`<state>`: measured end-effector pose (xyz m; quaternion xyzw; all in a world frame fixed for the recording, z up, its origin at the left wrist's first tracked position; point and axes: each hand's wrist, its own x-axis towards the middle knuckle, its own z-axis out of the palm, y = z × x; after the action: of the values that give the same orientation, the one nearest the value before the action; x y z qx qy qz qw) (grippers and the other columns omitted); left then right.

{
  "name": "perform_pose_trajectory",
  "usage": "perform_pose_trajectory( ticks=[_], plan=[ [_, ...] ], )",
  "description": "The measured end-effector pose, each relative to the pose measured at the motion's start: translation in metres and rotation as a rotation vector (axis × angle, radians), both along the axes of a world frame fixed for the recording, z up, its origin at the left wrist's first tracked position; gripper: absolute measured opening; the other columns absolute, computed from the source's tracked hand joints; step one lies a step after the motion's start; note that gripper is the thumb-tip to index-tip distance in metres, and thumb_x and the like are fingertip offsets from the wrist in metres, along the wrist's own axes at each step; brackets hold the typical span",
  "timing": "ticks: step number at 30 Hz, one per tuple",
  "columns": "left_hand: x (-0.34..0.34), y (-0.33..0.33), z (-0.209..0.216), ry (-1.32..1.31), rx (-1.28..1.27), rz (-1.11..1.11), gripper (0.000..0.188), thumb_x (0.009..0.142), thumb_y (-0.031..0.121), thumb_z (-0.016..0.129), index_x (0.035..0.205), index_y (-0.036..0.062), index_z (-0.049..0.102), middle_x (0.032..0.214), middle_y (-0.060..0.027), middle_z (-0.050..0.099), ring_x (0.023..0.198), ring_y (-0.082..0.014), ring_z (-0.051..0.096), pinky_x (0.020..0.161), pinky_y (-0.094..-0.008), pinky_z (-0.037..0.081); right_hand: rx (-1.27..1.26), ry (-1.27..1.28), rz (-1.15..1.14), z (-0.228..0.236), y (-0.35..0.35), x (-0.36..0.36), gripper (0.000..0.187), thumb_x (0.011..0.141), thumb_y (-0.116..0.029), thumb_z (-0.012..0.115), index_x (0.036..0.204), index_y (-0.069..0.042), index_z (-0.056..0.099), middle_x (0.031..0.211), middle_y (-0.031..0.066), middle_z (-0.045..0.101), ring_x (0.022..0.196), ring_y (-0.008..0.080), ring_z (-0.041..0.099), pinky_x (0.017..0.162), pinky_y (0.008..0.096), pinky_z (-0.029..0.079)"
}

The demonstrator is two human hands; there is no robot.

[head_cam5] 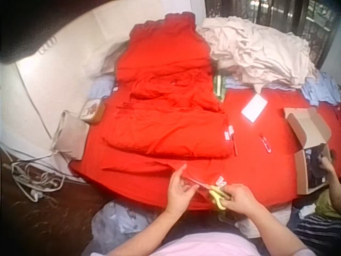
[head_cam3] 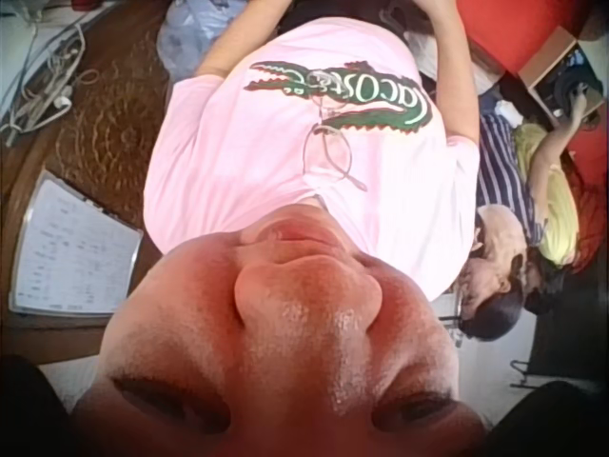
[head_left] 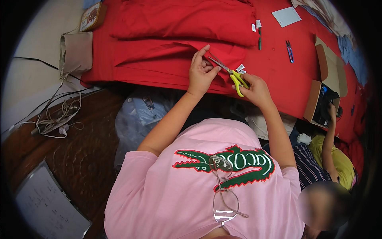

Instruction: The person repeatedly uses yellow-handled scissors to cut small white tags from the edges of a red fabric garment laid on a table. The person adjusts the fabric between cuts and places the scissors down after each cut.

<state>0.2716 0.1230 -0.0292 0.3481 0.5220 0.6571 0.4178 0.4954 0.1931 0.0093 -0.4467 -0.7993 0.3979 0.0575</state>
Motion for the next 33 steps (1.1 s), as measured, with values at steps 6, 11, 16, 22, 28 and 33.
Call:
perform_pose_trajectory(
  ticks=[6, 11, 16, 22, 28, 33],
  plan=[
    [0.0, -0.002, 0.006, 0.04, -0.001, 0.028, 0.084, 0.08, -0.019, 0.072, 0.155, 0.0053, 0.043, 0.143, -0.0096, 0.043, 0.109, -0.0159, 0.067, 0.088, -0.027, 0.061, 0.08, 0.043, 0.046, -0.001, 0.002, -0.002, 0.042, 0.079, -0.032, 0.088, 0.101, 0.0, 0.072, 0.075, 0.0155, 0.062, 0.063, 0.0253, 0.056, 0.06, 0.0397, 0.044],
    [-0.002, -0.002, 0.007, 0.035, 0.001, 0.032, 0.081, 0.081, -0.017, 0.074, 0.154, 0.0052, 0.044, 0.141, -0.0092, 0.045, 0.109, -0.0157, 0.067, 0.088, -0.0268, 0.061, 0.013, 0.113, 0.005, -0.013, 0.0, 0.001, 0.034, 0.081, -0.028, 0.087, 0.097, -0.001, 0.073, 0.066, 0.0135, 0.057, 0.057, 0.023, 0.052, 0.058, 0.0386, 0.042],
    [-0.007, -0.003, 0.002, 0.158, -0.034, 0.076, 0.075, 0.086, -0.019, 0.07, 0.153, 0.0014, 0.043, 0.139, -0.0081, 0.051, 0.112, -0.0152, 0.065, 0.093, -0.0268, 0.059, -0.074, 0.023, -0.001, -0.009, 0.0, -0.001, 0.026, 0.083, -0.019, 0.076, 0.102, -0.001, 0.076, 0.072, 0.0196, 0.064, 0.061, 0.0319, 0.064, 0.06, 0.0423, 0.049],
    [-0.01, 0.002, 0.001, -0.029, 0.01, 0.128, 0.072, 0.084, -0.018, 0.071, 0.15, 0.0027, 0.05, 0.122, -0.0029, 0.049, 0.091, -0.0067, 0.055, 0.083, -0.0213, 0.056, 0.011, 0.15, -0.022, -0.011, -0.002, -0.006, 0.034, 0.082, -0.028, 0.087, 0.097, -0.001, 0.074, 0.065, 0.0115, 0.055, 0.057, 0.0197, 0.05, 0.057, 0.0368, 0.041],
    [-0.01, -0.001, 0.014, 0.015, -0.032, 0.134, 0.075, 0.084, -0.02, 0.071, 0.152, 0.0019, 0.048, 0.109, -0.0005, 0.049, 0.08, -0.0044, 0.048, 0.083, -0.0198, 0.056, 0.018, 0.097, 0.029, 0.005, 0.002, -0.017, 0.032, 0.08, -0.024, 0.08, 0.101, 0.0, 0.075, 0.072, 0.0187, 0.063, 0.06, 0.0319, 0.061, 0.06, 0.0419, 0.047],
    [-0.011, -0.001, 0.011, 0.014, -0.021, 0.105, 0.073, 0.083, -0.018, 0.072, 0.15, 0.0026, 0.05, 0.127, -0.0039, 0.046, 0.092, -0.0075, 0.056, 0.084, -0.0232, 0.058, -0.073, 0.117, 0.021, -0.015, 0.001, -0.011, 0.03, 0.085, -0.027, 0.085, 0.096, -0.001, 0.074, 0.065, 0.0114, 0.056, 0.057, 0.0186, 0.05, 0.056, 0.0356, 0.04]
  ],
)
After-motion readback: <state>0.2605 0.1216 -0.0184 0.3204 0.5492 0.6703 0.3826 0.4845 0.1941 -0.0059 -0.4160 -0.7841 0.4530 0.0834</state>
